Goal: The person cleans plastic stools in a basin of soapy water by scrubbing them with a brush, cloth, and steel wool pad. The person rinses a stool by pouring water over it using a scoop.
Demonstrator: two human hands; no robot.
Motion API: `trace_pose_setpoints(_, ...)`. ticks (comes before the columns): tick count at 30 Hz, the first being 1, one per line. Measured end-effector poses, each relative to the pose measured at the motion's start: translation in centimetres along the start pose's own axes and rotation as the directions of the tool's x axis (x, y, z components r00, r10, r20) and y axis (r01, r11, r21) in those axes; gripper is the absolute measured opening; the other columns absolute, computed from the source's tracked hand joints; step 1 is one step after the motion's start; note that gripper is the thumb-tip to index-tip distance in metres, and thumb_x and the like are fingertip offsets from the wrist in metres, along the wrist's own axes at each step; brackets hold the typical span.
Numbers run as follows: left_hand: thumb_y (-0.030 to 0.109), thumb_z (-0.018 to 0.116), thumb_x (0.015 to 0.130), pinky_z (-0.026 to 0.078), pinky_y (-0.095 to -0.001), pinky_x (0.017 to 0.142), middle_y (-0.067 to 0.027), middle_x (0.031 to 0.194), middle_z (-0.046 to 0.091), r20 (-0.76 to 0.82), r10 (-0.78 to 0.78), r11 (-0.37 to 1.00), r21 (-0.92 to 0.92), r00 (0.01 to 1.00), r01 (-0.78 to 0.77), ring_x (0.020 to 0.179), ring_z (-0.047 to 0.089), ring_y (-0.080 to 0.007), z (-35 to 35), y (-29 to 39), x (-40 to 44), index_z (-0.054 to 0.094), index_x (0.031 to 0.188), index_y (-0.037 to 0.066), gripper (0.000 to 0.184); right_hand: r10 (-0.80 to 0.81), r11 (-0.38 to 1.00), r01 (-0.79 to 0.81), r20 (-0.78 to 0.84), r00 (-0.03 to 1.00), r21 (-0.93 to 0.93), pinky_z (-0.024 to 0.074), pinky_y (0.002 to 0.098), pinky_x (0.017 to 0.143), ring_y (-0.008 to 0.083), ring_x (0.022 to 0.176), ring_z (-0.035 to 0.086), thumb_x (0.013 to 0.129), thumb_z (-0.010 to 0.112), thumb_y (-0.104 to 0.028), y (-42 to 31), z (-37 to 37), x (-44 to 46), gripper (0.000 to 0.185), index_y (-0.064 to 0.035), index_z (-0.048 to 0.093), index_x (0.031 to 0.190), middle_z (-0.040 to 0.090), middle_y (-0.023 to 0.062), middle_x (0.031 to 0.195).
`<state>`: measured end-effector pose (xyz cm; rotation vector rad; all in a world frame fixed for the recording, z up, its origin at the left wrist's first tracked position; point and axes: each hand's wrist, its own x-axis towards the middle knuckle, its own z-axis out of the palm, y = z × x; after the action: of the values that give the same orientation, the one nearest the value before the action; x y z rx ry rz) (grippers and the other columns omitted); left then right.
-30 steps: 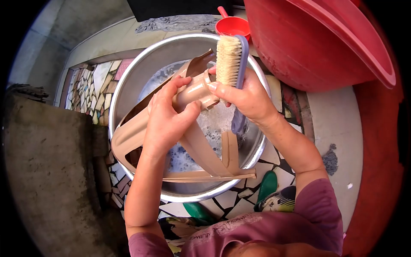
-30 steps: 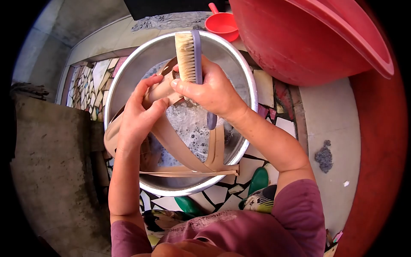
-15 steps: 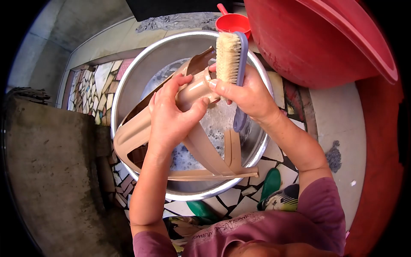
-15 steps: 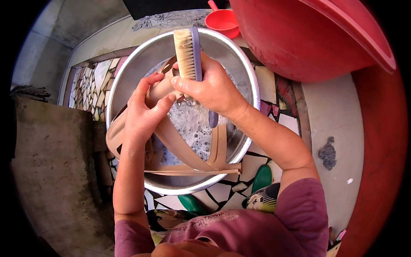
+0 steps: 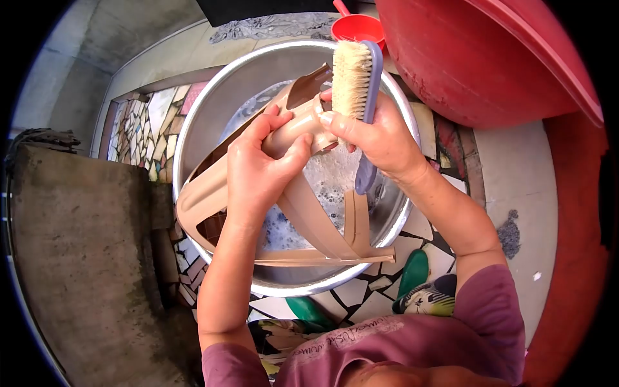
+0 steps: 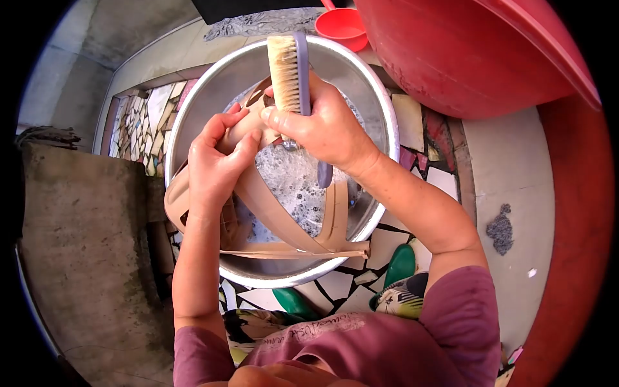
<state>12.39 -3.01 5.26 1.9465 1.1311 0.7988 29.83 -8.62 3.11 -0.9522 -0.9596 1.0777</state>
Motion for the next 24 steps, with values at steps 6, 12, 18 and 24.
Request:
trace_pose_setpoints(6, 0.017, 0.073, 0.072, 0.043, -0.0347, 0.099, -0.02, 0.114, 0.066, 0.002, 0.062, 0.997, -0.041, 0.998, -0.062, 0.125, 0.053, -0.0285, -0.6, -0.7, 0.1, 0.065, 0.106, -0.006, 0.042, 0.044, 0.997, -0.045, 0.014, 0.999, 0.059, 0.0491, 0.0218, 0.055, 0.0076, 0.065, 0.059, 0.085, 0.069, -0.011, -0.1, -0.1, 0.0, 0.029, 0.0017, 0.056, 0.107, 0.061, 0.0042, 0.083)
trace_pose_setpoints(12, 0.015, 0.071, 0.072, 0.043, -0.0357, 0.1, -0.0197, 0.112, 0.067, -0.031, 0.065, 0.998, 0.005, 0.997, -0.065, 0.126, 0.053, -0.0291, 0.1, -0.8, 0.2, 0.065, 0.105, -0.005, 0.039, 0.021, 0.998, -0.021, 0.002, 1.0, 0.062, 0.0508, 0.0222, 0.057, 0.0081, 0.067, 0.06, 0.085, 0.069, -0.011, -0.1, 0.0, 0.0, 0.029, 0.0022, 0.056, 0.108, 0.061, 0.004, 0.081)
trace_pose_setpoints(18, 0.015, 0.071, 0.071, 0.045, -0.0364, 0.099, -0.0193, 0.107, 0.068, -0.041, 0.105, 0.994, -0.002, 0.994, -0.105, 0.123, 0.055, -0.0301, -0.1, -1.0, 0.0, 0.065, 0.102, -0.006, 0.039, 0.035, 0.998, -0.036, 0.012, 0.999, 0.043, 0.0529, 0.0227, 0.06, 0.009, 0.069, 0.061, 0.085, 0.069, -0.011, -0.2, -0.1, -0.1, 0.029, 0.0016, 0.056, 0.107, 0.061, 0.004, 0.081)
trace_pose_setpoints(24, 0.014, 0.071, 0.069, 0.046, -0.0372, 0.097, -0.0192, 0.105, 0.069, -0.091, 0.138, 0.99, 0.037, 0.986, -0.135, 0.119, 0.058, -0.0301, 0.5, -1.3, 0.1, 0.065, 0.101, -0.004, 0.037, 0.046, 0.998, -0.047, 0.021, 0.999, 0.03, 0.0525, 0.0233, 0.059, 0.0091, 0.071, 0.061, 0.085, 0.068, -0.01, -0.2, -0.2, -0.1, 0.028, 0.0018, 0.056, 0.108, 0.061, 0.0046, 0.084)
